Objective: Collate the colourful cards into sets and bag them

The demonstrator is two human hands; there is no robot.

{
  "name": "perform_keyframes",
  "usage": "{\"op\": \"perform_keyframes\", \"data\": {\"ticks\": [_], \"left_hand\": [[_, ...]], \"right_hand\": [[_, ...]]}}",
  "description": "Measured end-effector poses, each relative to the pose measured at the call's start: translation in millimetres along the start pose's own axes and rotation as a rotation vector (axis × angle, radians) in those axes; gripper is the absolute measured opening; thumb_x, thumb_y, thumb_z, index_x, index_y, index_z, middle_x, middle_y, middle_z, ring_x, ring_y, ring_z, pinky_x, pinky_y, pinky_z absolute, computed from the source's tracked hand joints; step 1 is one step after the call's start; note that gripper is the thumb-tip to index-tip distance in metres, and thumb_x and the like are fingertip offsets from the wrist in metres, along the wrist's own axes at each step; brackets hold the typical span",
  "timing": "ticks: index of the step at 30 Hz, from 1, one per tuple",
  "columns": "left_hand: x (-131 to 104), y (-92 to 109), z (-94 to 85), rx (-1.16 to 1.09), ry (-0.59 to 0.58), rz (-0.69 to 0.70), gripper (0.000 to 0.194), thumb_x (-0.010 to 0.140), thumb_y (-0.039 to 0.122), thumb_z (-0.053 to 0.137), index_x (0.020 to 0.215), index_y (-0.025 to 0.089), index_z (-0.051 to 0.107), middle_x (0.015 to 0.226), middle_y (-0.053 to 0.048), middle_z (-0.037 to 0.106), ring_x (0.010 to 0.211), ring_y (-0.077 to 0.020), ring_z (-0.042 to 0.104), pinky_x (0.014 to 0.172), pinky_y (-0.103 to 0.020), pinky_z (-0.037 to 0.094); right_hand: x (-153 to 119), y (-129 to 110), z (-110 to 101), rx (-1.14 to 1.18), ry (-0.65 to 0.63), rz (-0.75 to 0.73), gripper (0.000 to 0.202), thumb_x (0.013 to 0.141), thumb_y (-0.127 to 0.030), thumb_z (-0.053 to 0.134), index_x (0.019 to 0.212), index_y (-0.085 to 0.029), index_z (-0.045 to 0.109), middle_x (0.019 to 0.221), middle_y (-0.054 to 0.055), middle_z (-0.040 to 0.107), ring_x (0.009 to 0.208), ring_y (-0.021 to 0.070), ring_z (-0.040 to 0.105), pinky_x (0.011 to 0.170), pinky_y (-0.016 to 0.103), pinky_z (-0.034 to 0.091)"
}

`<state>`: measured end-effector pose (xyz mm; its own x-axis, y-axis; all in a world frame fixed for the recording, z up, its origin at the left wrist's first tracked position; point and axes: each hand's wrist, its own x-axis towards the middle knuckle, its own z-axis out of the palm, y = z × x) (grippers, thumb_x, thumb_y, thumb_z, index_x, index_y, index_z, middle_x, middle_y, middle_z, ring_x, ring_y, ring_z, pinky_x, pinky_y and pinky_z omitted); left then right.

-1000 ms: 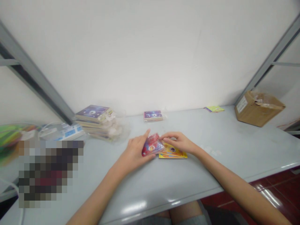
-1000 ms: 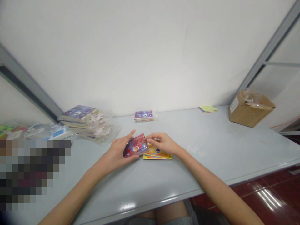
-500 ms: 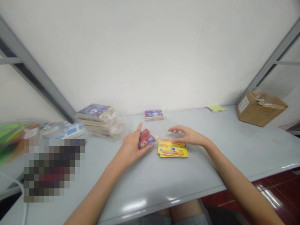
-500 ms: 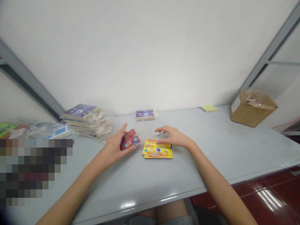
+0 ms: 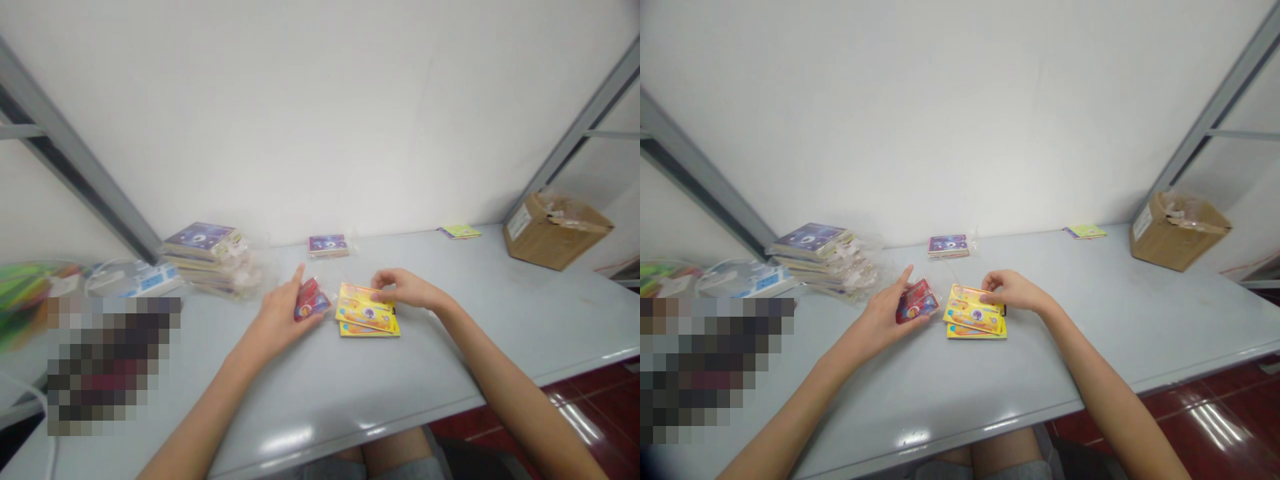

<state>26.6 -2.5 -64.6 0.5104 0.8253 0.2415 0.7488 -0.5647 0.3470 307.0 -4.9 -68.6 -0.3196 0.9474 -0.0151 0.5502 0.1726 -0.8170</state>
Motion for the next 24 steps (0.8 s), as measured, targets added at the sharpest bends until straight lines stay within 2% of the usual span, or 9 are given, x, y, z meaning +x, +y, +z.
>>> {"op": "perform_keyframes", "data": {"ticks": [3,9,12,16,20,24], "left_hand": [[0.2,-2.1,1.5,0.015,0.021,0.007,0.085,0.074,0.047,0.055,0.138,0.013,0.011,0.122,-0.016,0.049,0.108,-0.0288,0.048,0.09,-0.042,0.035],[-0.3,-2.7,2.4,0.013,0.044,0.013,0.083,0.076,0.048,0.053,0.138,0.016,0.01,0.124,-0.015,0.048,0.109,-0.0282,0.048,0.089,-0.043,0.035],[-0.7,-1.7,1.9,0.018,0.031,0.013,0.083,0.075,0.047,0.054,0.138,0.016,0.01,0.123,-0.015,0.049,0.107,-0.0288,0.049,0.089,-0.043,0.036],[-2.0,0.9,1.5,0.004,0.006,0.058,0.085,0.074,0.046,0.056,0.139,0.018,0.008,0.123,-0.013,0.048,0.106,-0.0281,0.049,0.089,-0.042,0.036],[-4.1,6.0,0.7,-0.036,-0.042,0.153,0.086,0.074,0.046,0.058,0.139,0.021,0.006,0.124,-0.01,0.048,0.106,-0.0245,0.048,0.09,-0.038,0.035],[-5.7,9.1,1.6,-0.041,-0.072,0.199,0.083,0.075,0.043,0.058,0.139,0.021,0.009,0.12,-0.009,0.05,0.106,-0.0231,0.047,0.092,-0.036,0.033]], "right_hand": [[-2.0,-5.2,-3.7,0.189,-0.006,0.04,0.025,0.068,-0.04,0.062,0.076,-0.016,0.06,0.057,-0.002,0.056,0.053,0.0108,0.051,0.048,0.022,0.035],[-7.2,-15.8,-7.3,0.574,0.092,0.135,0.03,0.06,-0.042,0.069,0.073,-0.017,0.058,0.059,-0.002,0.058,0.05,0.0108,0.053,0.047,0.022,0.038],[-8.4,-16.4,-11.5,0.682,0.152,0.143,0.028,0.058,-0.04,0.071,0.069,-0.018,0.058,0.059,-0.002,0.058,0.048,0.0106,0.053,0.047,0.023,0.039],[-7.1,-12.3,-15.3,0.679,0.227,0.121,0.026,0.059,-0.039,0.071,0.069,-0.019,0.058,0.059,-0.002,0.058,0.048,0.0104,0.053,0.046,0.022,0.038],[-2.8,-7.4,-10.4,0.537,0.319,0.054,0.026,0.061,-0.04,0.069,0.074,-0.019,0.06,0.063,-0.001,0.059,0.054,0.0112,0.053,0.049,0.023,0.039],[-1.0,-7.4,-4.3,0.4,0.283,0.03,0.028,0.064,-0.042,0.066,0.077,-0.018,0.062,0.068,0.0,0.06,0.058,0.0122,0.054,0.052,0.023,0.041]]}}
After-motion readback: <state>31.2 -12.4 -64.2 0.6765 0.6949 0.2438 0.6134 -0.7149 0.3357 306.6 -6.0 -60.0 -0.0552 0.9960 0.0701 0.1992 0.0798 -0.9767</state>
